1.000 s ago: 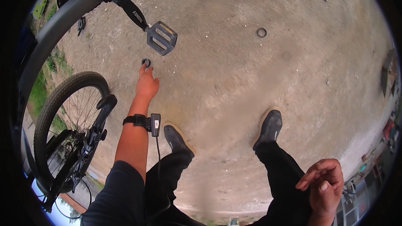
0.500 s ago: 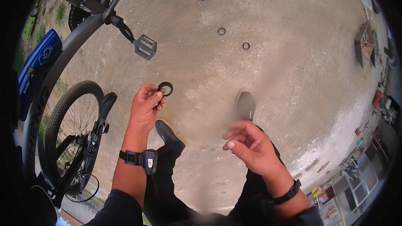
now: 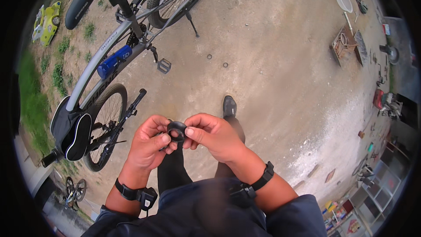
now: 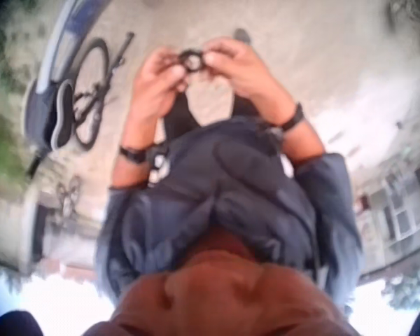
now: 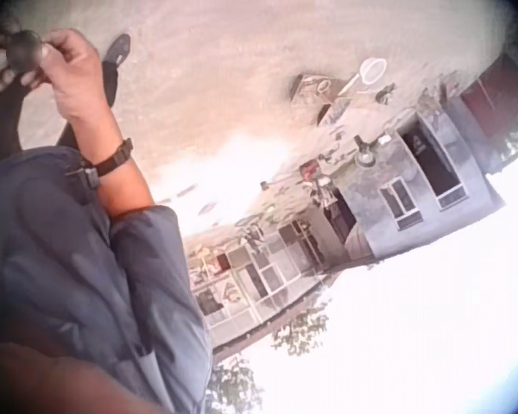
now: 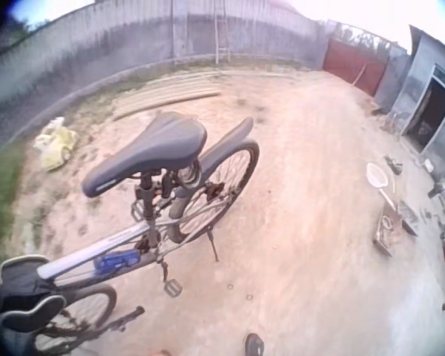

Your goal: The person assembles a bicycle handlebar by inserting a cylindrical stem into the steerer tube, securing it with a rubber ring, and attaching the handlebar with a clamp. The person then picks up and installs additional components onto the handlebar.

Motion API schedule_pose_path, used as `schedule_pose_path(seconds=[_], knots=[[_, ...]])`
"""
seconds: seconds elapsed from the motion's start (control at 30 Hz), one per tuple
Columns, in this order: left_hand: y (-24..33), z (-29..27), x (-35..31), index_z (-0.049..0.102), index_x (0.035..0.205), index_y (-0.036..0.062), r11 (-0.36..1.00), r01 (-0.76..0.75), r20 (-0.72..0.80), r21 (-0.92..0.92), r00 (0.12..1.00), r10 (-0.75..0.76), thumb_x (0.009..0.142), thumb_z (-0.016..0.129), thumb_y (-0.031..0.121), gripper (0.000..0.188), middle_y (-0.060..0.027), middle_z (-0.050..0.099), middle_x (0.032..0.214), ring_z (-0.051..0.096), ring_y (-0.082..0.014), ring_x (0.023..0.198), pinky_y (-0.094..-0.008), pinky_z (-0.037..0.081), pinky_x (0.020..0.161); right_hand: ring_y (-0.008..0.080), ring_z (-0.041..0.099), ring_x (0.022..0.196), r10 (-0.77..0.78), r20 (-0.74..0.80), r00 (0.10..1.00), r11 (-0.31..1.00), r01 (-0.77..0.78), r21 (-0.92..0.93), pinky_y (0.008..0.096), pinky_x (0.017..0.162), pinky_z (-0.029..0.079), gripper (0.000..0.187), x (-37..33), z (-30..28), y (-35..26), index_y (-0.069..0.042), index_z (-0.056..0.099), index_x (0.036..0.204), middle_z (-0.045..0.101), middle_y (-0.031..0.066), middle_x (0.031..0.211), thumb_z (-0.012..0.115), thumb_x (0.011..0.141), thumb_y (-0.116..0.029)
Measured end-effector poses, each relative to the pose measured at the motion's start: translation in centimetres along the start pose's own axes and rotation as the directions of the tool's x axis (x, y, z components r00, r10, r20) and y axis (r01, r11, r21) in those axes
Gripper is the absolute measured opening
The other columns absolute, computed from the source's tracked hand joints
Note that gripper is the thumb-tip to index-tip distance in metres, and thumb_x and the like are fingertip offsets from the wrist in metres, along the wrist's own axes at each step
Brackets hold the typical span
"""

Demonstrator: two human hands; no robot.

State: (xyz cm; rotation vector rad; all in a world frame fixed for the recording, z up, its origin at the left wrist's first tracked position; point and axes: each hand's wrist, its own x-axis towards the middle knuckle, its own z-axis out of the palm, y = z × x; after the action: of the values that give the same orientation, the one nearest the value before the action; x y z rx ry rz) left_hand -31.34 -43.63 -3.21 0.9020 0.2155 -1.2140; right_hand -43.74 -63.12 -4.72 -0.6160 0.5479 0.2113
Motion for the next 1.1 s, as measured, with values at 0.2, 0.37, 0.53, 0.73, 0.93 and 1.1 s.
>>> schedule_pose_path(seconds=[0.2,0.37,0.53,0.73,0.93,1.1], knots=[[5.2,5.1,-6.9,0.064,0.121,0.0058,0.991,-0.082,0.072,-0.105,0.993,0.09,0.101,0.075,0.008,0.024,-0.0108,0.075,0.11,0.073,-0.0175,0.088,-0.0276,0.054,0.071,0.0145,0.073,0.087,0.028,0.075,0.997,0.995,-0.035,0.092,0.0285,0.077,0.058,0.023,-3.6,8.6,-5.0,-0.004,0.067,0.124,0.075,0.0059,0.105,0.07,0.107,-0.017],[7.0,7.6,-11.5,0.065,0.118,0.0053,0.975,-0.212,0.1,-0.062,0.971,0.217,0.1,0.076,0.008,0.021,-0.0102,0.075,0.106,0.074,-0.0189,0.088,-0.029,0.055,0.072,0.0119,0.07,0.079,-0.22,0.161,0.962,0.919,0.26,-0.298,0.0264,0.07,0.057,0.029,-5.8,15.9,-6.9,-0.003,0.063,0.128,0.073,0.0059,0.099,0.074,0.103,-0.012],[8.9,8.7,-14.9,0.064,0.117,0.0046,0.941,-0.333,0.106,0.066,0.94,0.325,0.101,0.075,0.008,0.019,-0.0097,0.073,0.103,0.074,-0.0193,0.088,-0.0304,0.057,0.073,0.0093,0.069,0.076,-0.223,0.212,0.952,0.877,0.29,-0.383,0.0249,0.066,0.057,0.036,-6.9,20.7,-7.3,-0.001,0.059,0.128,0.068,0.0012,0.088,0.079,0.099,-0.006],[10.9,8.8,-18.0,0.064,0.118,0.0053,0.919,-0.389,0.138,-0.068,0.908,0.395,0.102,0.073,0.009,0.02,-0.0106,0.074,0.106,0.072,-0.0177,0.089,-0.0312,0.058,0.074,0.0111,0.07,0.089,-0.302,0.399,0.866,0.846,0.436,-0.305,0.0275,0.077,0.06,0.046,-8.0,23.4,-6.9,0.001,0.056,0.139,0.067,0.0055,0.108,0.074,0.098,0.004],[11.7,8.8,-20.6,0.064,0.119,0.0071,0.891,-0.446,0.233,-0.089,0.86,0.454,0.102,0.072,0.008,0.018,-0.0102,0.075,0.111,0.071,-0.0159,0.088,-0.0311,0.058,0.077,0.0137,0.07,0.092,-0.362,0.568,0.739,0.728,0.605,-0.323,0.0304,0.08,0.061,0.049,-9.3,24.7,-7.2,0.0,0.053,0.151,0.064,0.009,0.12,0.066,0.104,0.001],[12.0,9.8,-22.1,0.064,0.117,0.0039,0.78,-0.619,0.264,0.09,0.77,0.581,0.101,0.073,0.006,0.018,-0.0099,0.074,0.108,0.072,-0.0151,0.089,-0.03,0.058,0.078,0.017,0.071,0.082,-0.282,0.355,0.892,0.907,0.368,-0.205,0.0308,0.073,0.06,0.034,-10.5,25.5,-6.5,-0.002,0.064,0.136,0.071,0.0093,0.106,0.058,0.113,-0.027]])
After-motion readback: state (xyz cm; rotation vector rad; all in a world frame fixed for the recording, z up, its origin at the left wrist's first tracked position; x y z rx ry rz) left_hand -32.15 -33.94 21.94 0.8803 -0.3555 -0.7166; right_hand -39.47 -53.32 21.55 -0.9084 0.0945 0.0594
